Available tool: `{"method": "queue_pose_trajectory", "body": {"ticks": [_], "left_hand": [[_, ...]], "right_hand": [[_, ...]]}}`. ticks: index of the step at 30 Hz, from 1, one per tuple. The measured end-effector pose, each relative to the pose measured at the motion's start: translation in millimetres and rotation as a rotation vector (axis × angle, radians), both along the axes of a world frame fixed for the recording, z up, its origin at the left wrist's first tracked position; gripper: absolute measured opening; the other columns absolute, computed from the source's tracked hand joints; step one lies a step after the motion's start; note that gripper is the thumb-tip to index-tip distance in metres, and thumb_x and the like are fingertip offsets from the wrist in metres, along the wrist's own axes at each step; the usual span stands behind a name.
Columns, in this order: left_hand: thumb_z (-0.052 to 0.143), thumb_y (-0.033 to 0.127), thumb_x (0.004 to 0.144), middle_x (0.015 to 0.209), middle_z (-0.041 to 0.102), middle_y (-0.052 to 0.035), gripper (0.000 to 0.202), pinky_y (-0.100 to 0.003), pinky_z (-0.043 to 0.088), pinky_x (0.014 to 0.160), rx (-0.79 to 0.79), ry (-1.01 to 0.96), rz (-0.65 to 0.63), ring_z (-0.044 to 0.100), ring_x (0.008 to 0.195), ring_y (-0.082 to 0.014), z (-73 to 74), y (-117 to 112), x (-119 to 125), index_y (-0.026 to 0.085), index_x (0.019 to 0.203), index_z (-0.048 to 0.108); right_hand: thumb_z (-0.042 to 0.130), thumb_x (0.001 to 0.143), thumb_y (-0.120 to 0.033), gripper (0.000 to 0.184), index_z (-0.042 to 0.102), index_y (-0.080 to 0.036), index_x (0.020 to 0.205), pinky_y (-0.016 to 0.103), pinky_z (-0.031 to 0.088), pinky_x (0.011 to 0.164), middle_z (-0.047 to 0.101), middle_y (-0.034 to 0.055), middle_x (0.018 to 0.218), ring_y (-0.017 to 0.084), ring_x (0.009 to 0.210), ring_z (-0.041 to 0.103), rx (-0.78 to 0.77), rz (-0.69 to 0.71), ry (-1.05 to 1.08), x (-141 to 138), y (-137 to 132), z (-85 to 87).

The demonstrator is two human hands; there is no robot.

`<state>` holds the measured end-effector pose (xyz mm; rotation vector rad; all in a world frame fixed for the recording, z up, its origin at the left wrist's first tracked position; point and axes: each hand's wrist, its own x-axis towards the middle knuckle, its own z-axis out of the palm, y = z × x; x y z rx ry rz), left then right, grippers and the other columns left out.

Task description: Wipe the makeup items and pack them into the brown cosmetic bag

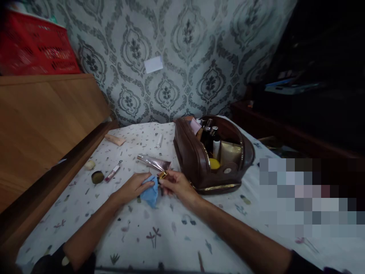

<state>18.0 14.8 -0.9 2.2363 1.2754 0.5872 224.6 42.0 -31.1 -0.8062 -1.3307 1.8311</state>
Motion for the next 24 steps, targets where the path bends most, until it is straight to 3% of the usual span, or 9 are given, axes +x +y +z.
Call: {"method": "queue_pose_trajectory", "body": {"ticks": [6,9,12,14,16,19,24], "left_hand": [[0.038,0.042,0.100,0.076,0.060,-0.0012,0.034,-0.029,0.044,0.071,0.100,0.067,0.022,0.059,0.073,-0.0177,-4.1,-2,4,0.020,0.077,0.051],[0.037,0.042,0.101,0.079,0.064,-0.0025,0.033,-0.030,0.048,0.069,0.202,0.005,0.163,0.060,0.071,-0.0183,-2.6,-5,5,0.020,0.088,0.057],[0.036,0.040,0.101,0.091,0.069,-0.0053,0.033,-0.031,0.052,0.074,0.368,-0.063,0.283,0.066,0.081,-0.0202,0.8,-10,8,0.018,0.108,0.059],[0.037,0.038,0.101,0.102,0.069,-0.0070,0.032,-0.031,0.053,0.078,0.503,-0.065,0.249,0.067,0.090,-0.0207,2.3,-13,13,0.018,0.116,0.058],[0.039,0.037,0.101,0.106,0.068,-0.0078,0.032,-0.029,0.054,0.078,0.615,-0.027,0.134,0.067,0.092,-0.0200,3.0,-16,21,0.019,0.120,0.057],[0.046,0.038,0.099,0.105,0.065,-0.0079,0.031,-0.028,0.054,0.077,0.717,0.091,0.011,0.066,0.092,-0.0190,4.1,-19,36,0.019,0.122,0.057],[0.047,0.030,0.100,0.091,0.063,-0.0047,0.020,-0.024,0.053,0.070,0.733,0.150,0.044,0.066,0.080,-0.0160,8.4,-18,50,0.019,0.110,0.059]], "right_hand": [[0.077,0.069,-0.056,0.050,0.067,-0.015,0.096,0.022,0.034,0.048,0.052,-0.0069,0.058,0.008,0.048,0.044,0.161,0.028,-0.018,-2,3,-7.5],[0.076,0.072,-0.043,0.031,0.068,-0.015,0.085,0.023,0.042,0.062,0.057,-0.0029,0.070,0.012,0.066,0.052,0.288,-0.052,-0.032,-2,2,-7.4],[0.069,0.077,-0.025,0.010,0.065,-0.017,0.080,0.022,0.042,0.066,0.056,-0.0025,0.077,0.012,0.072,0.052,0.462,-0.108,-0.109,2,-6,-0.6],[0.062,0.081,-0.020,0.005,0.063,-0.018,0.085,0.021,0.041,0.066,0.056,-0.0029,0.077,0.012,0.070,0.051,0.580,-0.081,-0.163,5,-11,4.3],[0.059,0.083,-0.017,0.011,0.063,-0.018,0.093,0.021,0.041,0.065,0.058,-0.0025,0.077,0.012,0.069,0.052,0.667,-0.043,-0.236,7,-15,6.3],[0.061,0.075,-0.012,0.019,0.065,-0.017,0.093,0.022,0.041,0.063,0.063,-0.0007,0.078,0.014,0.069,0.056,0.716,-0.035,-0.373,8,-14,3.3],[0.062,0.073,-0.013,0.006,0.063,-0.017,0.077,0.021,0.042,0.063,0.064,0.0002,0.073,0.016,0.070,0.060,0.762,-0.026,-0.399,6,-7,-4.1]]}}
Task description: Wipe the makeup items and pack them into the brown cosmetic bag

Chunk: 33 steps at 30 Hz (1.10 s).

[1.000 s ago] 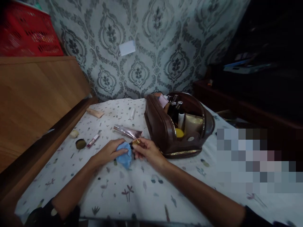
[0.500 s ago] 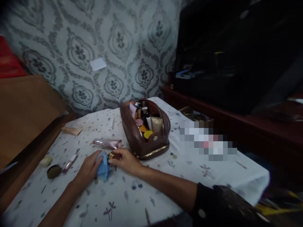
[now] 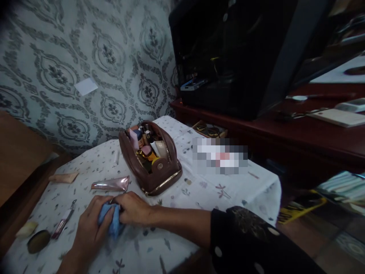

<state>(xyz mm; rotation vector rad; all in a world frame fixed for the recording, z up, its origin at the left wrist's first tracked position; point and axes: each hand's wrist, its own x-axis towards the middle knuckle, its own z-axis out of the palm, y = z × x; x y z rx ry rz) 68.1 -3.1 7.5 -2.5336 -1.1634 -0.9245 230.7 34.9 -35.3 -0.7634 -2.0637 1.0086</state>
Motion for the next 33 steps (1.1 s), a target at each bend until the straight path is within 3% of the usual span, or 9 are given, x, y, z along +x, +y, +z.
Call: {"method": "queue_pose_trajectory", "body": {"ticks": [5,12,22,28,33], "left_hand": [[0.048,0.026,0.099,0.074,0.061,0.0013,0.015,-0.021,0.049,0.064,-0.037,-0.044,0.002,0.063,0.065,-0.0124,4.0,2,-3,0.020,0.090,0.058],[0.044,0.026,0.099,0.057,0.055,0.0058,0.025,-0.021,0.040,0.048,-0.173,-0.090,0.112,0.054,0.046,-0.0099,7.6,0,-10,0.021,0.077,0.055],[0.043,0.037,0.098,0.052,0.045,0.0066,0.033,-0.020,0.038,0.045,-0.412,-0.288,0.171,0.047,0.044,-0.0099,3.3,-1,-14,0.021,0.071,0.052],[0.042,0.046,0.098,0.057,0.051,0.0045,0.035,-0.021,0.040,0.048,-0.580,-0.506,0.199,0.050,0.050,-0.0118,1.7,0,-12,0.019,0.081,0.057],[0.051,0.051,0.092,0.071,0.062,0.0016,0.035,-0.025,0.046,0.057,-0.573,-0.474,0.153,0.056,0.058,-0.0148,-8.2,0,-16,0.019,0.103,0.061]], "right_hand": [[0.070,0.072,-0.018,0.015,0.054,-0.017,0.071,0.021,0.040,0.062,0.057,-0.0014,0.072,0.012,0.066,0.052,0.052,0.034,-0.036,-1,-1,-1.7],[0.066,0.075,-0.011,0.015,0.054,-0.018,0.076,0.020,0.037,0.061,0.060,-0.0013,0.078,0.011,0.067,0.050,0.009,0.042,-0.085,1,-6,1.4],[0.068,0.080,-0.017,0.008,0.063,-0.017,0.087,0.022,0.039,0.061,0.068,0.0025,0.086,0.015,0.071,0.057,0.055,0.045,-0.120,2,-8,-1.3],[0.069,0.077,-0.012,0.019,0.069,-0.017,0.096,0.022,0.042,0.065,0.070,0.0026,0.087,0.015,0.072,0.059,-0.030,0.052,-0.036,2,-8,2.1],[0.065,0.072,-0.006,0.013,0.066,-0.016,0.081,0.021,0.040,0.061,0.065,-0.0011,0.074,0.013,0.065,0.055,-0.131,0.025,0.034,0,-7,2.8]]}}
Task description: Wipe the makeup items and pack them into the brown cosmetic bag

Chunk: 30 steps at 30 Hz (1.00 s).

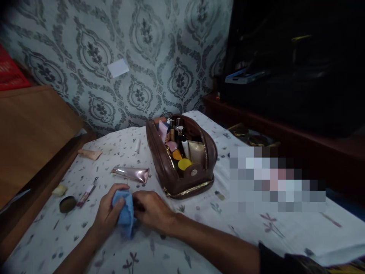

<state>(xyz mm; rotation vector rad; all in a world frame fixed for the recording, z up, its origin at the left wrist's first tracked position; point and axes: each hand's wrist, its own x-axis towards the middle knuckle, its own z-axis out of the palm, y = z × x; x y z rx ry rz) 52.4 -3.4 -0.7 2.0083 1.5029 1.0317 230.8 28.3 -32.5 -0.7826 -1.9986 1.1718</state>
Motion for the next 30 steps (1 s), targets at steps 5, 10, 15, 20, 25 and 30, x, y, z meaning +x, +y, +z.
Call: {"method": "queue_pose_trajectory", "body": {"ticks": [5,10,15,20,25,30], "left_hand": [[0.061,0.045,0.089,0.079,0.062,0.0017,0.027,-0.025,0.047,0.065,-0.045,0.082,-0.001,0.059,0.068,-0.0152,-4.2,-0.3,-0.1,0.021,0.101,0.058],[0.053,0.042,0.095,0.071,0.057,0.0038,0.022,-0.023,0.044,0.063,-0.020,0.064,-0.043,0.054,0.063,-0.0124,0.8,-0.3,2.0,0.021,0.088,0.055],[0.048,0.040,0.097,0.064,0.050,0.0048,0.025,-0.023,0.040,0.060,0.016,0.086,-0.048,0.051,0.058,-0.0113,4.1,-1.2,1.6,0.021,0.082,0.052],[0.042,0.036,0.100,0.060,0.042,0.0054,0.031,-0.024,0.036,0.058,0.017,0.096,-0.058,0.046,0.054,-0.0100,4.1,-2.1,0.0,0.021,0.073,0.045],[0.035,0.044,0.102,0.058,0.039,0.0054,0.041,-0.024,0.035,0.054,-0.045,-0.056,-0.035,0.040,0.051,-0.0099,1.4,-3.5,0.4,0.022,0.068,0.039],[0.034,0.051,0.101,0.063,0.047,0.0032,0.043,-0.025,0.040,0.058,-0.095,-0.138,-0.031,0.046,0.056,-0.0124,-3.7,-4.9,1.1,0.019,0.079,0.053]], "right_hand": [[0.064,0.073,-0.009,0.011,0.058,-0.017,0.072,0.022,0.040,0.062,0.062,-0.0018,0.073,0.014,0.067,0.056,-0.032,-0.001,0.034,-0.6,-0.3,-0.7],[0.061,0.077,-0.011,0.012,0.053,-0.018,0.072,0.023,0.039,0.062,0.060,-0.0014,0.072,0.014,0.066,0.053,0.007,-0.010,-0.045,-1.0,-0.1,-1.3],[0.059,0.076,-0.010,0.019,0.046,-0.019,0.067,0.023,0.033,0.058,0.052,-0.0040,0.064,0.012,0.061,0.046,0.019,0.007,-0.096,-1.8,0.7,0.4],[0.060,0.074,-0.011,0.018,0.046,-0.019,0.066,0.022,0.032,0.056,0.051,-0.0046,0.064,0.011,0.060,0.045,-0.011,0.031,-0.095,-2.7,0.5,2.0],[0.063,0.078,-0.016,0.014,0.053,-0.018,0.069,0.022,0.035,0.058,0.054,-0.0040,0.066,0.011,0.061,0.046,-0.015,0.076,-0.053,-0.3,-1.3,5.8],[0.065,0.077,-0.018,0.008,0.056,-0.018,0.076,0.023,0.039,0.061,0.056,-0.0031,0.070,0.012,0.064,0.049,-0.037,0.058,0.008,0.3,-1.7,4.9]]}}
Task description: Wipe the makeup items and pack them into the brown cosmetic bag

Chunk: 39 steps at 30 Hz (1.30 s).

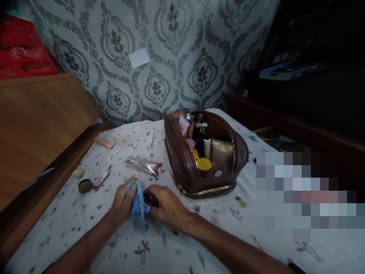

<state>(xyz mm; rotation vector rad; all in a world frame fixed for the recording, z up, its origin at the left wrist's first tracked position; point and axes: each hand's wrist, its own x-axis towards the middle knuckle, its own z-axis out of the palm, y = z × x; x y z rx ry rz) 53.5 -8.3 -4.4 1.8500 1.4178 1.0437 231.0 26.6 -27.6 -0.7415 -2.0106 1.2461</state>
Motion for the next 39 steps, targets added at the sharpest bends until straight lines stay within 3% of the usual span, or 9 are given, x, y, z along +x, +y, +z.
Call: {"method": "queue_pose_trajectory", "body": {"ticks": [4,7,9,14,19,26,30,34,39], "left_hand": [[0.036,0.048,0.101,0.078,0.060,-0.0006,0.037,-0.027,0.045,0.069,0.089,0.062,0.016,0.055,0.069,-0.0156,-2.7,2,1,0.019,0.107,0.059],[0.037,0.047,0.100,0.096,0.064,-0.0049,0.037,-0.029,0.046,0.080,0.117,0.092,-0.022,0.060,0.087,-0.0187,-3.5,4,1,0.019,0.110,0.059],[0.040,0.050,0.099,0.095,0.065,-0.0043,0.038,-0.029,0.046,0.080,0.081,0.085,-0.077,0.060,0.086,-0.0190,-4.5,6,1,0.019,0.112,0.058],[0.044,0.053,0.097,0.069,0.055,0.0032,0.037,-0.025,0.041,0.063,-0.049,-0.046,-0.095,0.051,0.062,-0.0141,-8.1,7,0,0.018,0.100,0.056],[0.041,0.057,0.097,0.065,0.050,0.0033,0.042,-0.025,0.039,0.060,-0.057,-0.150,-0.035,0.047,0.061,-0.0128,-7.7,8,1,0.019,0.079,0.049],[0.045,0.063,0.093,0.065,0.045,0.0040,0.048,-0.024,0.038,0.060,-0.085,-0.250,-0.007,0.042,0.061,-0.0121,-5.5,10,6,0.020,0.073,0.044],[0.048,0.056,0.095,0.072,0.052,0.0021,0.041,-0.025,0.041,0.066,-0.093,-0.278,-0.019,0.048,0.067,-0.0135,-2.5,8,12,0.018,0.081,0.052],[0.054,0.051,0.093,0.083,0.061,-0.0010,0.034,-0.025,0.044,0.076,-0.080,-0.325,0.035,0.055,0.079,-0.0163,5.9,4,19,0.018,0.090,0.061],[0.068,0.054,0.082,0.083,0.066,-0.0001,0.038,-0.024,0.047,0.070,-0.277,-0.538,0.120,0.059,0.073,-0.0156,22.8,0,38,0.019,0.094,0.064]], "right_hand": [[0.063,0.075,-0.017,0.012,0.055,-0.020,0.083,0.024,0.045,0.065,0.058,-0.0010,0.078,0.014,0.072,0.055,-0.113,-0.070,0.160,-3,2,-7.1],[0.068,0.078,-0.026,0.021,0.055,-0.021,0.093,0.024,0.049,0.066,0.058,-0.0012,0.082,0.014,0.073,0.057,-0.280,-0.050,0.333,-3,4,-5.8],[0.074,0.077,-0.035,0.031,0.055,-0.021,0.097,0.025,0.050,0.068,0.058,-0.0013,0.084,0.014,0.075,0.058,-0.339,-0.046,0.396,-1,5,-1.4],[0.076,0.075,-0.053,0.044,0.053,-0.022,0.097,0.026,0.052,0.065,0.058,-0.0019,0.081,0.014,0.070,0.060,-0.417,-0.007,0.438,1,5,5.1],[0.074,0.076,-0.060,0.050,0.055,-0.021,0.101,0.028,0.054,0.064,0.062,-0.0012,0.080,0.013,0.063,0.061,-0.444,-0.002,0.421,1,2,6.1],[0.054,0.092,-0.060,0.044,0.059,-0.017,0.100,0.029,0.056,0.065,0.065,0.0026,0.077,0.016,0.067,0.065,-0.355,-0.021,0.435,6,1,11.3],[0.054,0.096,-0.047,0.031,0.063,-0.017,0.096,0.025,0.053,0.062,0.059,0.0033,0.084,0.014,0.070,0.063,-0.091,-0.100,0.350,10,-1,18.3],[0.054,0.097,-0.035,0.019,0.064,-0.019,0.101,0.025,0.053,0.070,0.061,0.0045,0.089,0.015,0.077,0.063,0.172,-0.221,0.306,20,-7,28.4],[0.053,0.098,-0.029,0.015,0.060,-0.019,0.106,0.024,0.053,0.069,0.064,0.0035,0.090,0.014,0.077,0.064,0.184,-0.268,0.362,42,-23,41.8]]}}
